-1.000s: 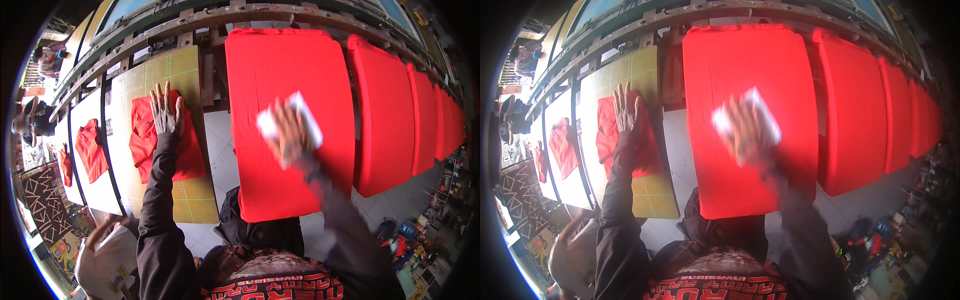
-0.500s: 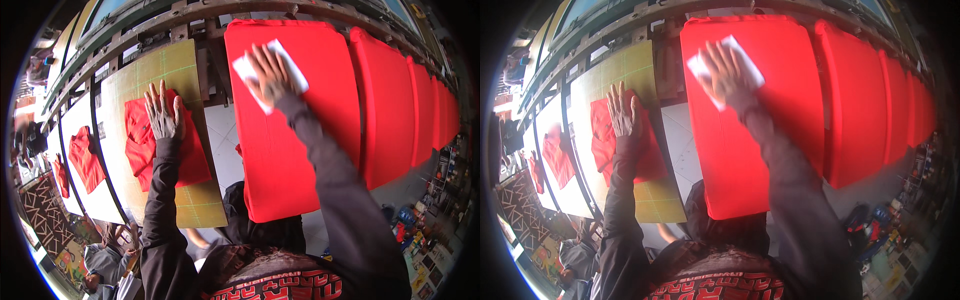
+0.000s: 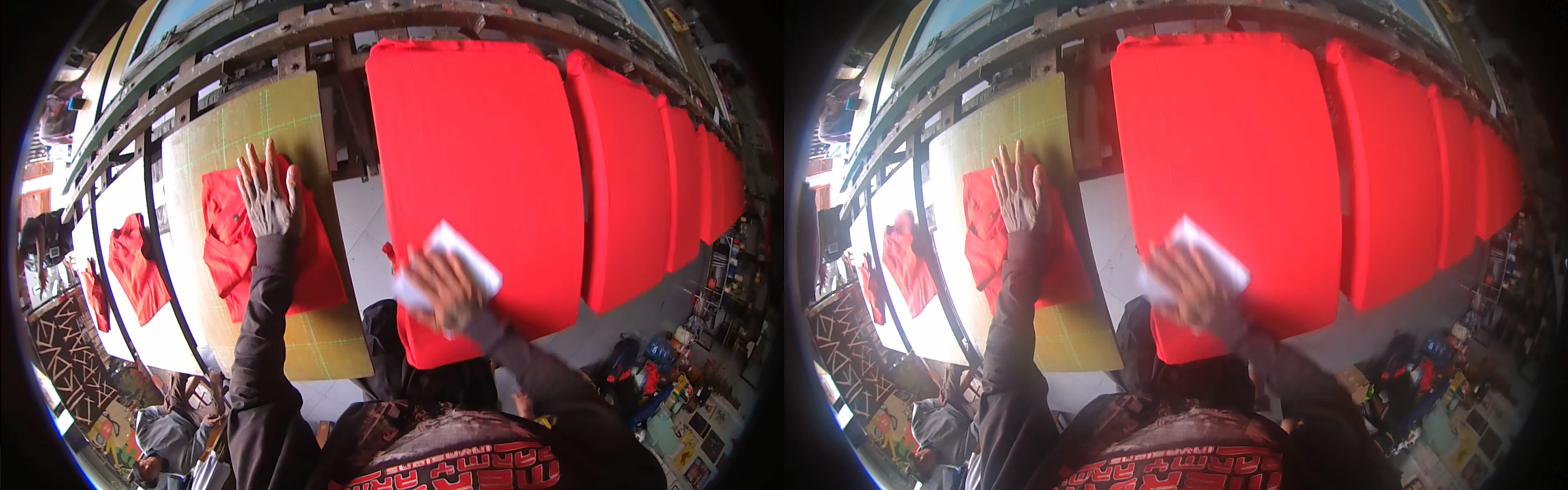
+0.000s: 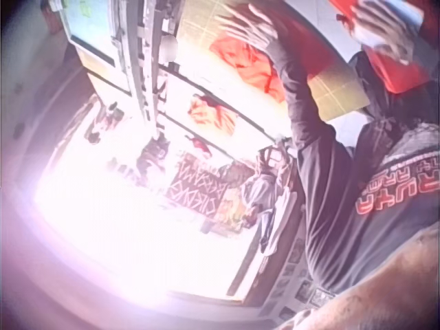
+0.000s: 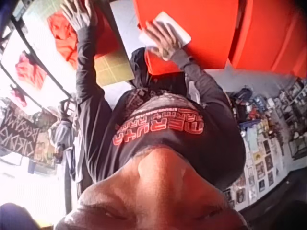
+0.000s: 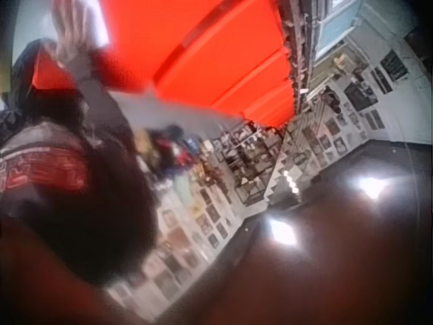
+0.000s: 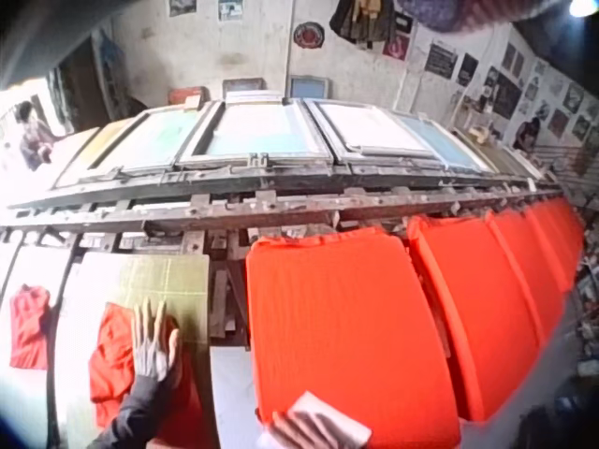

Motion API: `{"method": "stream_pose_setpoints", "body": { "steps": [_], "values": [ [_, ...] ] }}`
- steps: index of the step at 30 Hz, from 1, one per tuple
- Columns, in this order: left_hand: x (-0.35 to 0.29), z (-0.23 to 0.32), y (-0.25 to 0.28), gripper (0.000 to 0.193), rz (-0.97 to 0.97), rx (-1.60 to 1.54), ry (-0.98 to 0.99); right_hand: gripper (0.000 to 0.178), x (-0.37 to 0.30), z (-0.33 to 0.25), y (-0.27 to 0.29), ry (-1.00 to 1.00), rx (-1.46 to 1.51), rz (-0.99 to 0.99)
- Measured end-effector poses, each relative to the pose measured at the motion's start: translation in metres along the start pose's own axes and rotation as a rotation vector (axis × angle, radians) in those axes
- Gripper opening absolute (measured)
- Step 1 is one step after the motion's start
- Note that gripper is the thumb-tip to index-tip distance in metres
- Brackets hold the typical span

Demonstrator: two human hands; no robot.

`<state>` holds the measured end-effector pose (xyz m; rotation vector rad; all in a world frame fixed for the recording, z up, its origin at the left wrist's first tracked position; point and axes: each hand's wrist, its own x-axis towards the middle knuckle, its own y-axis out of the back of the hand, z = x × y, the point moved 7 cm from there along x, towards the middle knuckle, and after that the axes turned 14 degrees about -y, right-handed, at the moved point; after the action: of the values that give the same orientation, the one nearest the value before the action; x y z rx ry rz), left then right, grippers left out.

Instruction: The person places red t-shirts onto a screen printing platen, smoothing them out by hand and using a small white card to press the fabric flat before adjusting the shirt's position.

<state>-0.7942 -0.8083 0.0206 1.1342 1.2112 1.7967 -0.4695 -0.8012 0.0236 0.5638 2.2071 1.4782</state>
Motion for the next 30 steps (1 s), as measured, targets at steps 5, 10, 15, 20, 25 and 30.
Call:
{"method": "stream_pose_setpoints", "body": {
  "steps": [5,10,15,20,25,30],
  "values": [
    [0.008,0.002,-0.002,0.060,0.016,-0.043,-0.031,0.074,0.230,0.094,0.053,-0.083,-0.078,0.432],
    [0.004,-0.003,-0.005,0.059,0.011,-0.015,-0.037,0.074,0.206,0.081,0.041,-0.137,-0.021,0.477],
    [-0.003,-0.014,-0.020,0.057,0.012,0.122,-0.141,0.070,-0.034,-0.017,-0.013,-0.260,0.044,0.154],
    [-0.001,-0.004,-0.009,0.056,0.018,-0.016,-0.098,0.080,-0.097,-0.021,-0.030,-0.386,0.125,0.012],
    [-0.001,-0.014,-0.014,0.057,0.011,0.031,-0.144,0.073,-0.157,0.143,0.024,-1.046,-0.113,0.363],
    [0.002,-0.019,-0.032,0.057,0.012,0.068,-0.272,0.083,-0.102,0.008,-0.005,-0.605,0.035,0.114]
  ]
}}
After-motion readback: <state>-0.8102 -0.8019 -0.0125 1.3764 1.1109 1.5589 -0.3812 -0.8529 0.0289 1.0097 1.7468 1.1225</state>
